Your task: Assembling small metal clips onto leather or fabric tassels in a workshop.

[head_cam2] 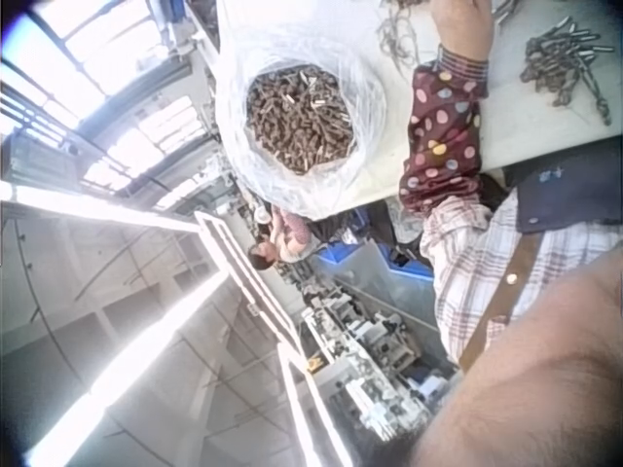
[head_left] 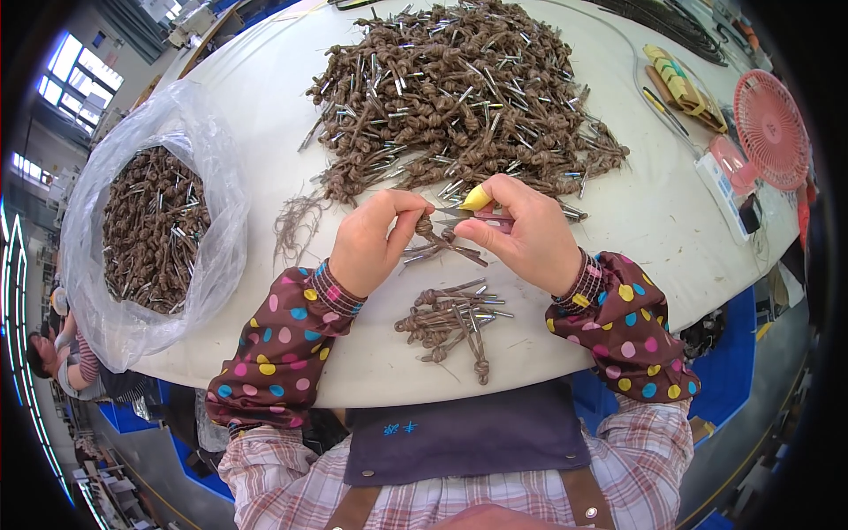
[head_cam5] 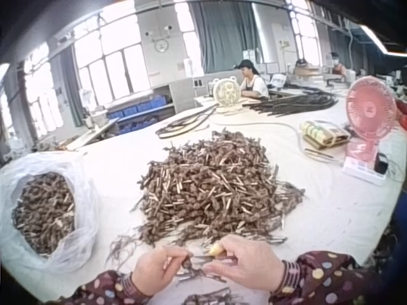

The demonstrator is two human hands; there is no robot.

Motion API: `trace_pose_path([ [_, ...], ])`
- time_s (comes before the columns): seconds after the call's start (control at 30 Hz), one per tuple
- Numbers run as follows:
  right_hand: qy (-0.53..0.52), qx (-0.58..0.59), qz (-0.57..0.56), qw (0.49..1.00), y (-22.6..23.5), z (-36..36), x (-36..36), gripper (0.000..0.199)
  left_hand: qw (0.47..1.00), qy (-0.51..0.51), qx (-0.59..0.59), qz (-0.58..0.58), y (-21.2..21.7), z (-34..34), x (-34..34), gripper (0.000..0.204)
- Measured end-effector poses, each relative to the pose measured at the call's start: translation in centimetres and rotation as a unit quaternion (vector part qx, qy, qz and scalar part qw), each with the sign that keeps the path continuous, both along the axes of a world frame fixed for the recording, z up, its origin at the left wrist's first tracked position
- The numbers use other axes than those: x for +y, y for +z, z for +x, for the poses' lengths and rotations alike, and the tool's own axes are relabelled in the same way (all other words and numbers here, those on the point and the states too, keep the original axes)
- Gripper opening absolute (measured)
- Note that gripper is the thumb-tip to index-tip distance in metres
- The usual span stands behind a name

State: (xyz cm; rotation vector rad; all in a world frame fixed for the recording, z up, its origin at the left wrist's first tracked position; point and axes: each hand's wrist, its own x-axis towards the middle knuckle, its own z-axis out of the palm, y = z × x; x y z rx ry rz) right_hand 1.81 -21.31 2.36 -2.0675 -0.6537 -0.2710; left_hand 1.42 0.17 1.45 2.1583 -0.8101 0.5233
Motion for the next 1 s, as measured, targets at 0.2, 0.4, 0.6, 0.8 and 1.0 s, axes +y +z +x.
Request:
trace_pose_path([
  [0.2, -0.015, -0.049, -0.021, 0.998, -0.4, -0.2, 0.4, 0.03, 1.0, -0.013, -0.003, -0.004, 0.0, -0.2, -0.4, 0.011],
  [0.4, -0.012, -0.072, -0.052, 0.996, -0.1, -0.2, 0.3, 0.028, 0.999, -0.029, -0.014, 0.0, 0.0, -0.2, -0.6, 0.012],
  [0.6, 0.002, -0.091, -0.087, 0.992, 0.2, -0.3, 0.2, 0.026, 0.999, -0.04, -0.026, 0.0, -0.5, -0.2, -0.5, 0.013],
  [0.8, 0.044, 0.166, 0.076, 0.982, -1.3, 0.2, 0.1, 0.026, 0.998, 0.02, 0.022, -0.054, -0.5, -0.4, -0.6, 0.009],
  [1.0, 0.1, 0.233, 0.093, 0.963, -1.0, -0.6, 0.9, 0.022, 0.997, 0.032, 0.005, -0.071, -0.1, -0.6, -0.8, 0.006],
])
